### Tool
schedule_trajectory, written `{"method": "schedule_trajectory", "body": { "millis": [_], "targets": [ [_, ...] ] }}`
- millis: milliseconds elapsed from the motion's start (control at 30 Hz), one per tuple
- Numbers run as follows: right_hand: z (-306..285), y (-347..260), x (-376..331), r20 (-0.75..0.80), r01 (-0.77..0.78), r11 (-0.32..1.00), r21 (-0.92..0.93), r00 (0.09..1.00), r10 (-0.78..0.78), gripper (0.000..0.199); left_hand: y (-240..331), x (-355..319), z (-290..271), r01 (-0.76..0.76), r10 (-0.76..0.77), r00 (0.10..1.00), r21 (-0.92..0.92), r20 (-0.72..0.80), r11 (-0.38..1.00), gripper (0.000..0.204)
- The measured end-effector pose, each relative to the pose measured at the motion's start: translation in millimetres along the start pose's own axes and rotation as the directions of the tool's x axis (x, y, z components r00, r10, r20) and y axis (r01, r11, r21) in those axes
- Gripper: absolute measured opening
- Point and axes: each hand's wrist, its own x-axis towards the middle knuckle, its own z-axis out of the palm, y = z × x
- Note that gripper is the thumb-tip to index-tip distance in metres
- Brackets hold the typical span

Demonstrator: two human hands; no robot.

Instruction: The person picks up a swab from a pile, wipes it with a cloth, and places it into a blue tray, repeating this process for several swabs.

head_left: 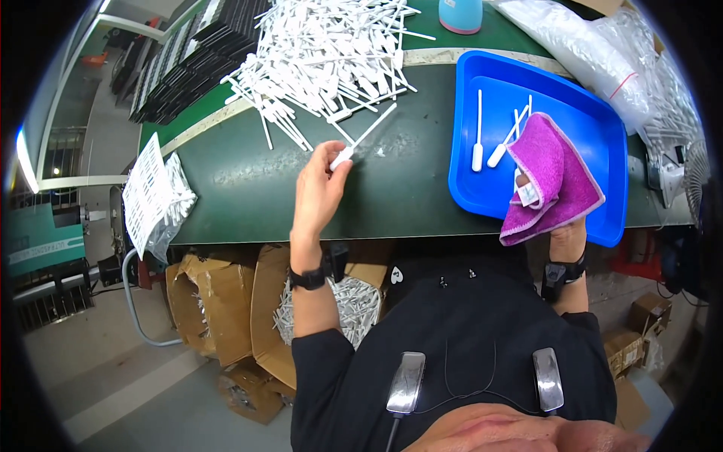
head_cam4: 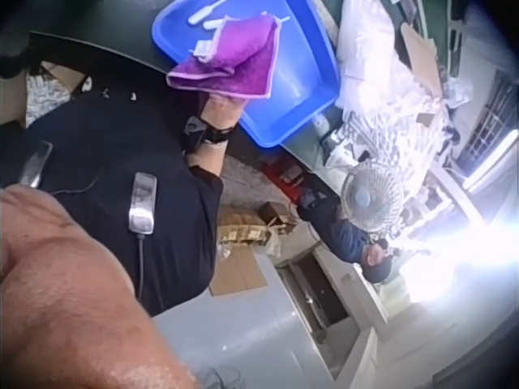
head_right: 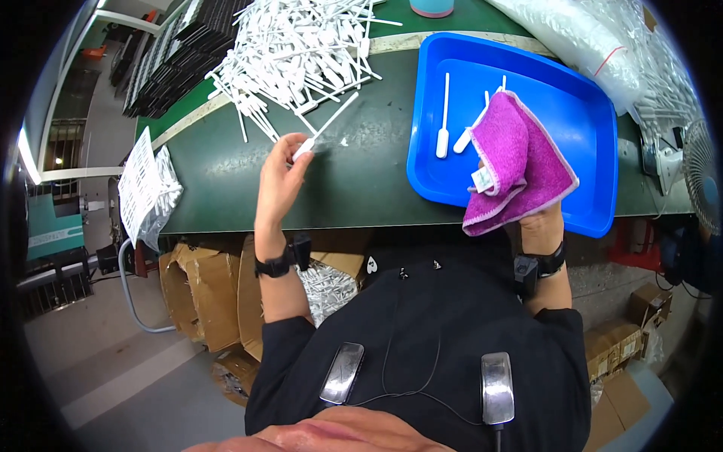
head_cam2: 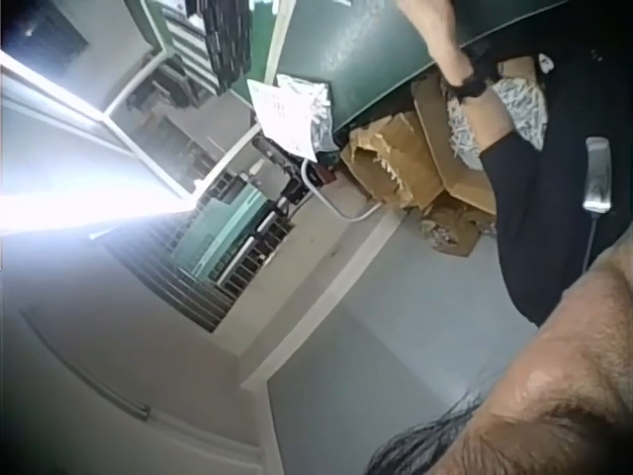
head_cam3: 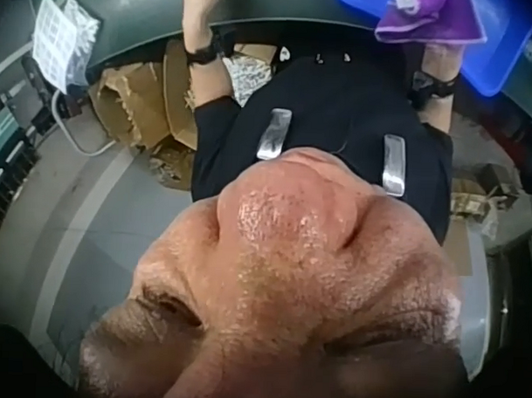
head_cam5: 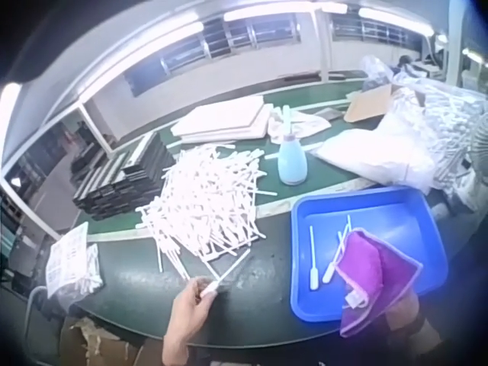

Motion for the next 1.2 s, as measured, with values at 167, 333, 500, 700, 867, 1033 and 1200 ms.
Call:
{"method": "schedule_trajectory", "body": {
  "millis": [167,333,500,700,867,1033,1200],
  "targets": [
    [-3,-7,4,-0.243,0.021,0.990,-0.139,0.968,-0.055,0.054,16,-12,32,0.181,-0.053,0.981,-0.780,0.188,0.599,0.032],
    [-12,-2,9,-0.282,0.021,0.997,-0.067,0.959,-0.040,0.054,38,-11,47,0.264,-0.017,0.964,-0.955,0.265,0.136,0.034],
    [-33,-3,4,-0.367,0.076,0.990,-0.115,0.923,-0.114,0.050,36,-14,52,0.303,-0.046,0.950,-0.947,0.309,-0.111,0.037],
    [-29,-2,5,-0.296,0.085,0.995,-0.047,0.951,-0.095,0.047,30,-15,58,0.308,-0.064,0.947,-0.945,0.316,-0.107,0.037],
    [-1,2,8,-0.012,0.018,0.999,-0.035,1.000,-0.018,0.046,26,-16,59,0.305,-0.079,0.945,-0.944,0.316,-0.129,0.037],
    [5,2,14,0.076,0.074,0.997,0.006,0.994,-0.074,0.047,31,-17,60,0.268,-0.107,0.954,-0.958,0.279,-0.106,0.035],
    [28,19,22,0.074,0.069,0.997,-0.020,0.995,-0.067,0.046,65,-22,62,0.219,-0.137,0.967,-0.975,0.214,0.026,0.029]
  ]
}}
